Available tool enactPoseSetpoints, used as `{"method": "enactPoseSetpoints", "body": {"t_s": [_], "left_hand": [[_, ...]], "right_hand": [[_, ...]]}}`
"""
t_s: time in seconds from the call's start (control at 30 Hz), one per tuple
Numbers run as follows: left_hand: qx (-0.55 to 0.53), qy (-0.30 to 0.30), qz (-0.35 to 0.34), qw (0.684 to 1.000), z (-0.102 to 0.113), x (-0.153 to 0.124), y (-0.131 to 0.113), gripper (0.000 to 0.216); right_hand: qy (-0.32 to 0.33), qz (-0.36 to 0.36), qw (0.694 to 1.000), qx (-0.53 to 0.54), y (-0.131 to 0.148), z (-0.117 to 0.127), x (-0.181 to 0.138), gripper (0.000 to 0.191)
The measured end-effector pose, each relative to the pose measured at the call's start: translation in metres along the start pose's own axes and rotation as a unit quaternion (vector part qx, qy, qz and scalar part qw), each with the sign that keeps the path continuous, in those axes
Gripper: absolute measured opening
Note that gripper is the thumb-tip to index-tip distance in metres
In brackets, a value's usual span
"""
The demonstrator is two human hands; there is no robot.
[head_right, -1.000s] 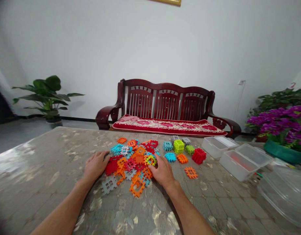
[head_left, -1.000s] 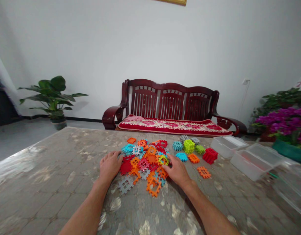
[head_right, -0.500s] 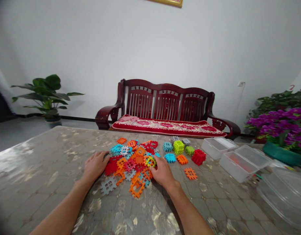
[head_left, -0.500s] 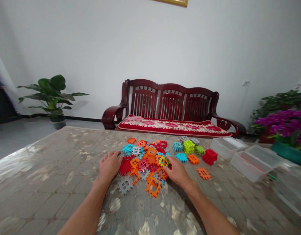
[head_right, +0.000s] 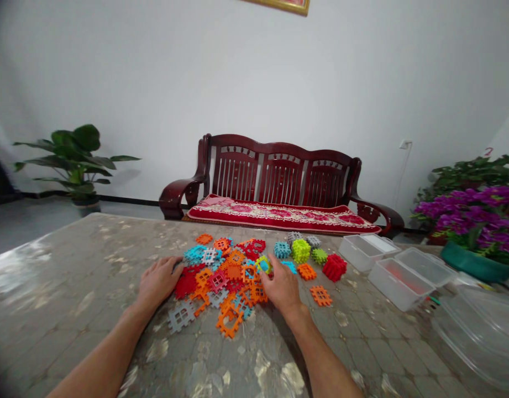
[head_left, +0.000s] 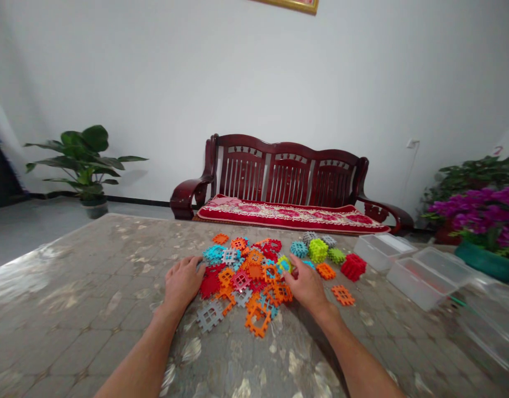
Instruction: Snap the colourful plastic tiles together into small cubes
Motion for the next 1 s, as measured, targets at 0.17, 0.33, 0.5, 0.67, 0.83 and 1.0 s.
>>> {"method": "enactPoseSetpoints", "body": {"t_s": [0.17,0.33,0.5,0.67,0.83,1.0], "left_hand": [[0.007,-0.015,-0.009,1.0,0.0,0.0,0.0,0.044],[0.002,-0.015,-0.006,1.0,-0.003,0.001,0.002,0.045],[-0.002,-0.009,-0.01,1.0,-0.004,0.003,0.002,0.045],[0.0,-0.01,-0.011,1.0,-0.004,0.003,0.002,0.044],[-0.001,-0.016,-0.009,1.0,-0.003,0.003,0.002,0.042],[-0.005,-0.01,-0.007,1.0,-0.002,0.002,0.001,0.042]], "right_hand": [[-0.031,-0.096,0.993,-0.064,-0.04,0.039,0.029,0.053],[-0.009,-0.152,0.971,-0.186,-0.078,0.069,0.064,0.058],[0.029,-0.143,0.956,-0.253,-0.095,0.07,0.085,0.061],[0.047,-0.132,0.953,-0.269,-0.095,0.065,0.093,0.059],[0.055,-0.115,0.955,-0.267,-0.089,0.062,0.098,0.057],[0.055,-0.114,0.952,-0.278,-0.086,0.063,0.098,0.056]]}}
Point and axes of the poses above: each hand's wrist, its own x-axis towards the middle knuckle, its own z-axis out of the back of the hand, y = z × x, the point moved 7 cm from there along x, towards the middle knuckle, and after that the axes turned 4 degrees about -x, right-handed, at the moved point
